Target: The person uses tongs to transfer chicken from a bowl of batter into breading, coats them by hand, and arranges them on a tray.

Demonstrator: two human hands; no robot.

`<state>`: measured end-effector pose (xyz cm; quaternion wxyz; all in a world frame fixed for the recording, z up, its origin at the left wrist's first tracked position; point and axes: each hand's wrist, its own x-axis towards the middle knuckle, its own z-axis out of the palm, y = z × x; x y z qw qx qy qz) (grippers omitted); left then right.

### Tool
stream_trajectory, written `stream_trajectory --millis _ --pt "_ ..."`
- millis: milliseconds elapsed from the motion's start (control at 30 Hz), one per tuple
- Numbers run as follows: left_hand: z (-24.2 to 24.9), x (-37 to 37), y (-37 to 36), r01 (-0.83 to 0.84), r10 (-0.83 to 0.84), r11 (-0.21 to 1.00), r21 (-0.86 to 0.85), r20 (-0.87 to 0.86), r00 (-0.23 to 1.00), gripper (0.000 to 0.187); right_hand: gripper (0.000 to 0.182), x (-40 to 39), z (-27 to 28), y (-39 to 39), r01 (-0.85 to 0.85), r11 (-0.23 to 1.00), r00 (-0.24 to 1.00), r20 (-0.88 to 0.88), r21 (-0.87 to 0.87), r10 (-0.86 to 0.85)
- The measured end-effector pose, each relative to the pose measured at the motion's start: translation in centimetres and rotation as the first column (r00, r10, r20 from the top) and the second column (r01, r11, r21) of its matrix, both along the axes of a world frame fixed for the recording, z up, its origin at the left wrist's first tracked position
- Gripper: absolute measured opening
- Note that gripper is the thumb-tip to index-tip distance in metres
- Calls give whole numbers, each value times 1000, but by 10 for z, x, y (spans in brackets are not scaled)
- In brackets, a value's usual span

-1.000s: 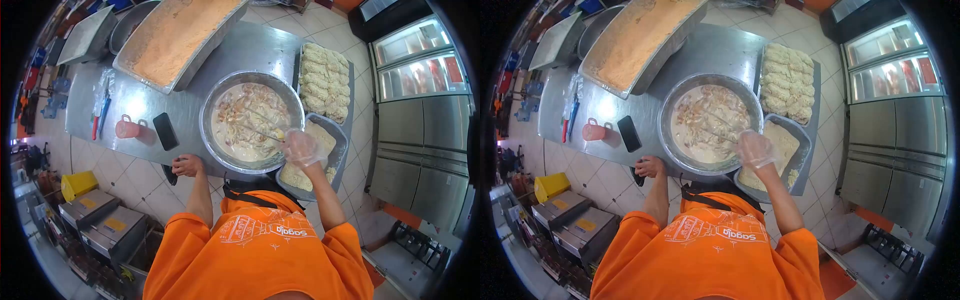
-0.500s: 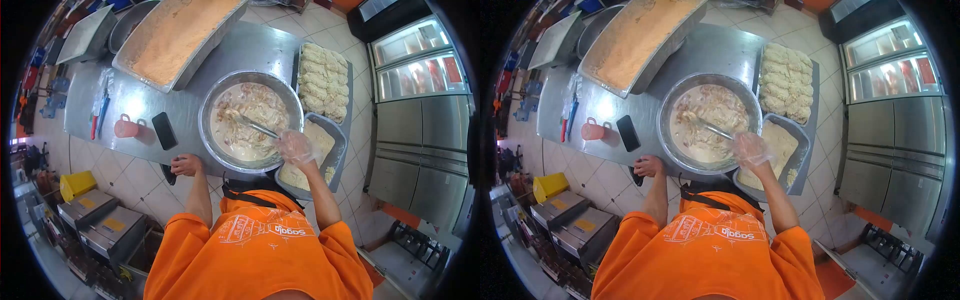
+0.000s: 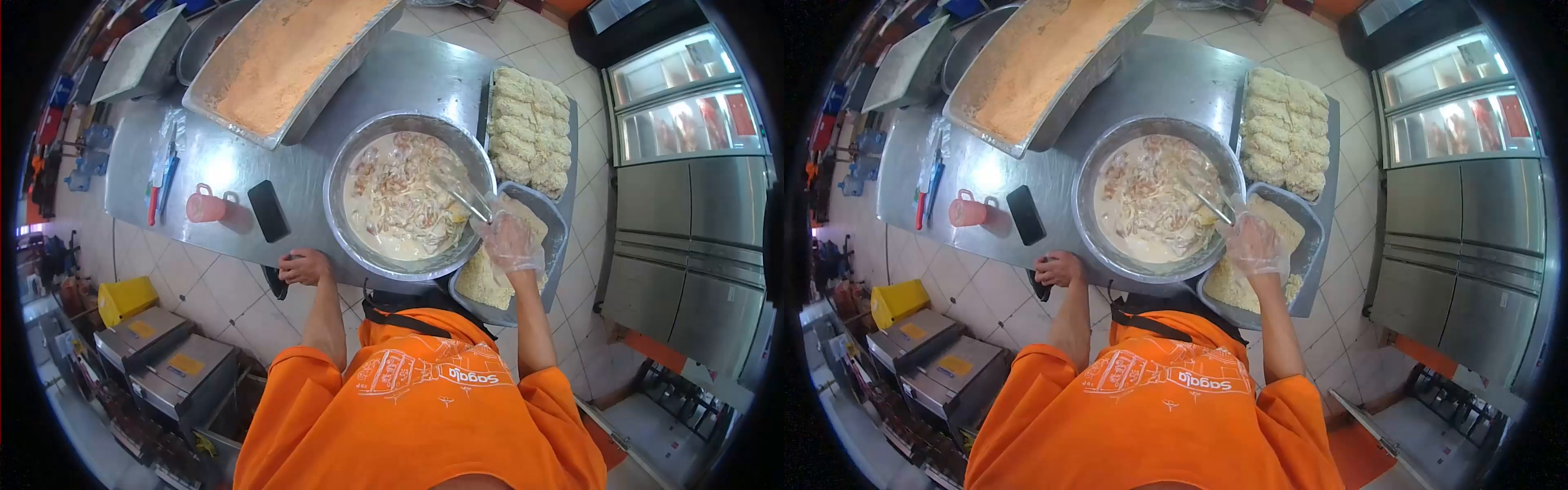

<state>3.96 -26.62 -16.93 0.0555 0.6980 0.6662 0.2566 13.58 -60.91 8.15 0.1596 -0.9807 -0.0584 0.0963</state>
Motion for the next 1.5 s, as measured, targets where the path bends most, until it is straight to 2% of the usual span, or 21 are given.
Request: stream_trajectory --millis 67,133,167,233,333,433,467,533,567,633,667,700,733,867,933,1033,1133,1267,1333,1500 --pt "2 -1 -1 12 -12 999 37 -17 1000 25 50 -6 1 7 21 999 999 -26 26 -21" --pt "7 2 -3 -3 3 1000 -11 -11 1000 26 36 -12 -9 15 -80 991 996 -42 -110 75" --pt "7 2 -3 1 -1 1000 -10 -11 1000 26 36 -15 -12 22 -75 991 997 -42 -109 71" --pt "8 2 -2 -13 14 998 -55 23 1000 26 29 -20 -18 38 -179 972 984 -53 -150 173" --pt "4 1 -2 -13 13 1000 -7 14 1000 26 27 -18 -49 54 -93 985 993 -80 -143 82" --pt "-1 0 1 -7 7 1000 4 11 1000 25 28 -13 -53 51 -84 990 994 -76 -114 76" --pt "0 0 1 -10 10 1000 4 11 1000 25 28 -11 -51 47 -87 990 994 -75 -115 79" --pt "3 0 -1 -5 5 1000 -7 7 1000 25 30 -7 -44 32 -196 980 979 67 24 194" --pt "2 1 -2 -5 5 1000 -10 9 1000 25 30 -1 -47 22 -196 980 979 68 21 194" --pt "0 1 -1 -13 13 1000 0 12 1000 26 27 9 -53 6 -198 976 951 -223 96 214" --pt "0 1 0 -12 12 1000 -2 12 1000 26 27 9 -51 -2 -197 976 951 -222 93 213" --pt "0 1 0 -14 15 1000 -11 10 1000 26 26 8 -47 -10 17 942 936 -337 336 103" --pt "2 1 0 -16 16 1000 -20 7 1000 26 26 7 -41 -15 251 815 883 -468 522 28" --pt "8 2 -3 -18 18 999 -38 -2 1000 25 29 6 -1 -28 355 749 841 -541 559 4" --pt "5 2 -2 -21 21 1000 -20 6 1000 25 30 5 25 -32 437 777 776 -627 453 -70" --pt "3 0 -2 3 -3 1000 -14 14 1000 26 31 -7 33 -52 527 721 734 -668 449 -122" --pt "9 1 -3 6 -6 999 -36 -18 1000 26 42 -23 41 -70 514 740 758 -634 433 -156" --pt "12 2 -5 -2 0 997 -75 -28 1000 26 39 -54 77 -87 558 689 764 -610 463 -209" --pt "2 -2 -2 13 -13 999 -33 -11 1000 25 44 -72 90 -100 536 694 792 -571 482 -215" --pt "-7 -3 5 -3 2 1000 -27 -45 999 25 46 -122 113 -137 620 665 756 -546 417 -362"
